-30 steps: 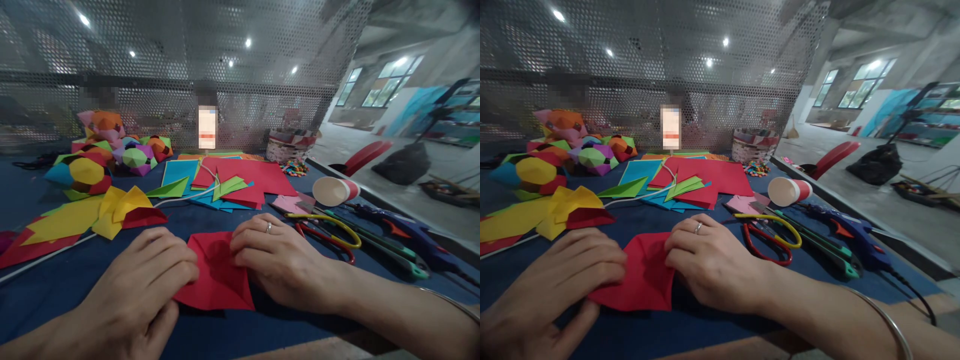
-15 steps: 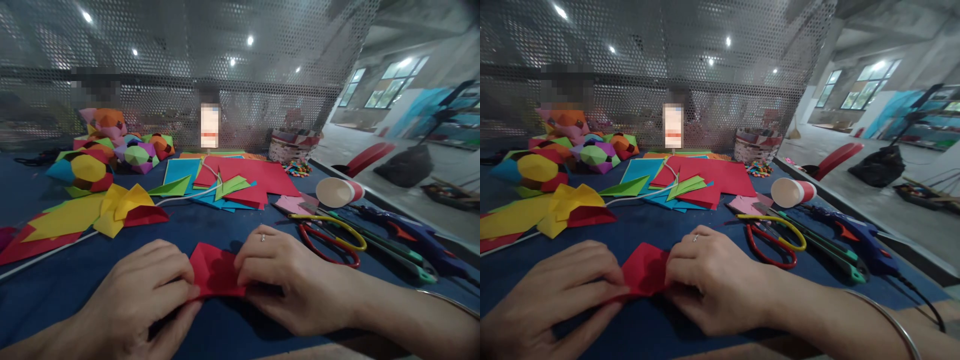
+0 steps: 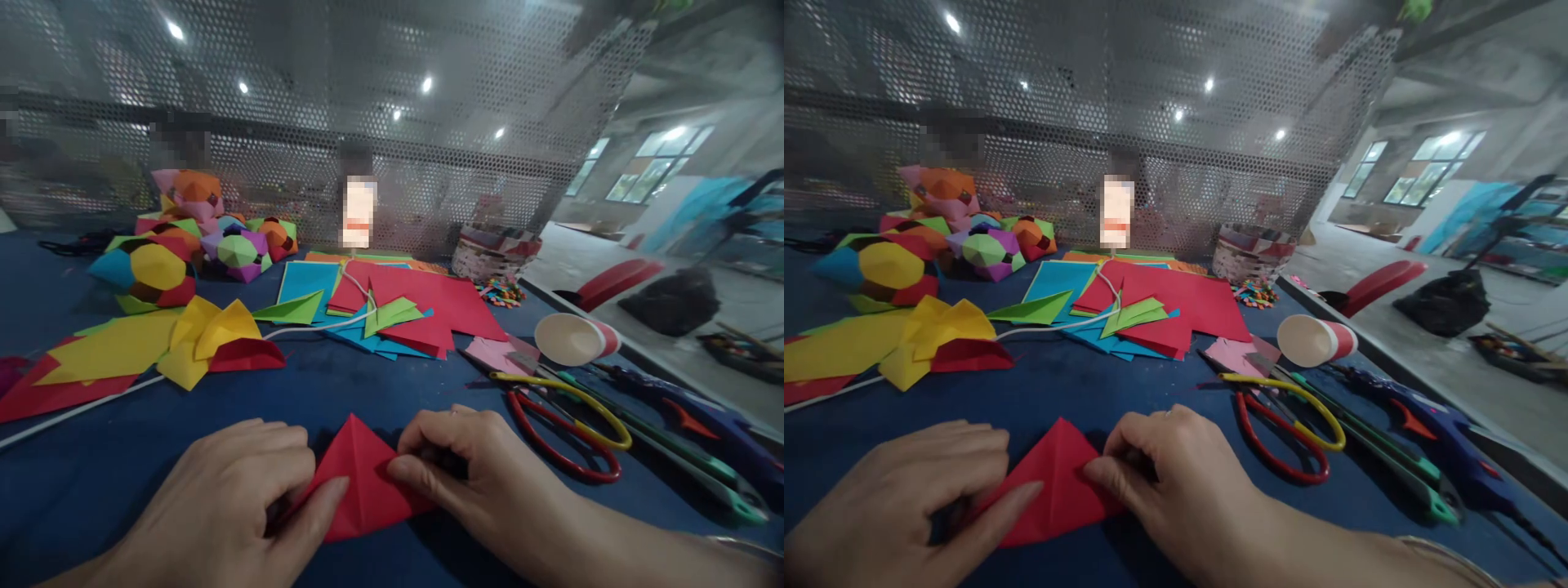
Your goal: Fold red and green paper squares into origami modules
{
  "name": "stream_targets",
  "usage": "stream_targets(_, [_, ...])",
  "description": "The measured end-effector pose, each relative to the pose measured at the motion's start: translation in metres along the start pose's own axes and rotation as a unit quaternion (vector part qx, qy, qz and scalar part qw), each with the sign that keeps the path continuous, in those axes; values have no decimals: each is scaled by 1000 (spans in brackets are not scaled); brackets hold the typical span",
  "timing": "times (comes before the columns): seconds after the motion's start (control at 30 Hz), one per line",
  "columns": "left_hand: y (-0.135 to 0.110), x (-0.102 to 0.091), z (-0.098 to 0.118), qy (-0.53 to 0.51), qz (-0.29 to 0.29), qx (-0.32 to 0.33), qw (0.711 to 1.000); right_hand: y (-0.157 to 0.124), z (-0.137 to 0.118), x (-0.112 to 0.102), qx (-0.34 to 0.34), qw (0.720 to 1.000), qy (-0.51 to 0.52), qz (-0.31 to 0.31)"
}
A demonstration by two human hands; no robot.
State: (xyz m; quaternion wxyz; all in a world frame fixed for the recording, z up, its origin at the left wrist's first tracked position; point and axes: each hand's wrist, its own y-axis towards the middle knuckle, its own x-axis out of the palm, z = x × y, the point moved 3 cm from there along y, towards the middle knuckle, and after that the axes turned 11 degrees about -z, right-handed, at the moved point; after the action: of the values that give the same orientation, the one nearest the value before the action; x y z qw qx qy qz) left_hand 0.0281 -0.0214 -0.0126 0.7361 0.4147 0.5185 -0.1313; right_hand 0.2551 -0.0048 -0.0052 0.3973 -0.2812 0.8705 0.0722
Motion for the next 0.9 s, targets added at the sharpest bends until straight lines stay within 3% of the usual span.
stream_targets(0.4, [7, -1, 1, 72, 20, 2, 997, 1, -2, 8, -32, 993, -105, 35])
stream_targets(0.63, [5, 0, -1, 59, 3, 9, 998, 2, 0, 9, 0, 992, -120, 30])
stream_targets(0.9, [8, -1, 3, 112, -35, -9, 993, 4, -1, 11, 43, 987, -152, 21])
